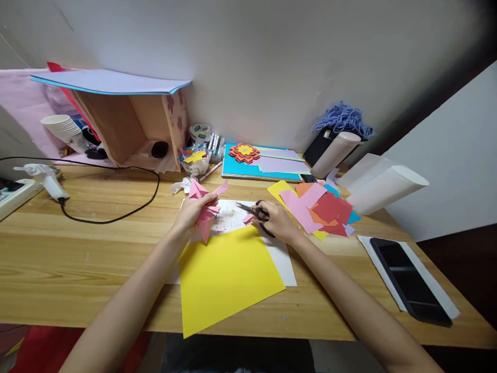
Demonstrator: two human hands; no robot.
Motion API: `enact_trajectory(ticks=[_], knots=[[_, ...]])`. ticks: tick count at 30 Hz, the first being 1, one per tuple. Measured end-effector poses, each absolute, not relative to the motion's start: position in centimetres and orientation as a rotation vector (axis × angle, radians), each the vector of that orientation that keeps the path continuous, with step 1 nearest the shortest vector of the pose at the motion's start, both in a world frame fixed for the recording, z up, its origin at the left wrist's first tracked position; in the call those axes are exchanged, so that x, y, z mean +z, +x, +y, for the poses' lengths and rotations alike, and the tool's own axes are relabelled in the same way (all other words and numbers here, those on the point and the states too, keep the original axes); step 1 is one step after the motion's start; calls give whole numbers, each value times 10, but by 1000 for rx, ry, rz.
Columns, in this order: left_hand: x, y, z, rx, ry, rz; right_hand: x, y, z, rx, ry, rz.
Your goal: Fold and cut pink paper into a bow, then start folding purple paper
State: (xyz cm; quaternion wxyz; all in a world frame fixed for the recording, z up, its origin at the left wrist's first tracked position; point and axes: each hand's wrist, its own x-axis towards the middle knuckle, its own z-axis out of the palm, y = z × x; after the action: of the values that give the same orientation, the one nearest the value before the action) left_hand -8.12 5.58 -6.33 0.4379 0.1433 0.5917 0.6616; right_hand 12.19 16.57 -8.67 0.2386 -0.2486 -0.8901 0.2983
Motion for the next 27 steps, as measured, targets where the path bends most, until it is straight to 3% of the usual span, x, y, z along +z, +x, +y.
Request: enact_trajectory(ticks=[10, 21, 27], knots=[[-58, -90, 51, 1604, 398, 1575, -89, 70, 193, 954, -820, -2102], [-71, -85, 50, 1522, 477, 1579, -10, -98, 219, 908, -721, -2030], [-73, -95, 50, 1539, 520, 1525, -17, -78, 215, 1084, -735, -1981]])
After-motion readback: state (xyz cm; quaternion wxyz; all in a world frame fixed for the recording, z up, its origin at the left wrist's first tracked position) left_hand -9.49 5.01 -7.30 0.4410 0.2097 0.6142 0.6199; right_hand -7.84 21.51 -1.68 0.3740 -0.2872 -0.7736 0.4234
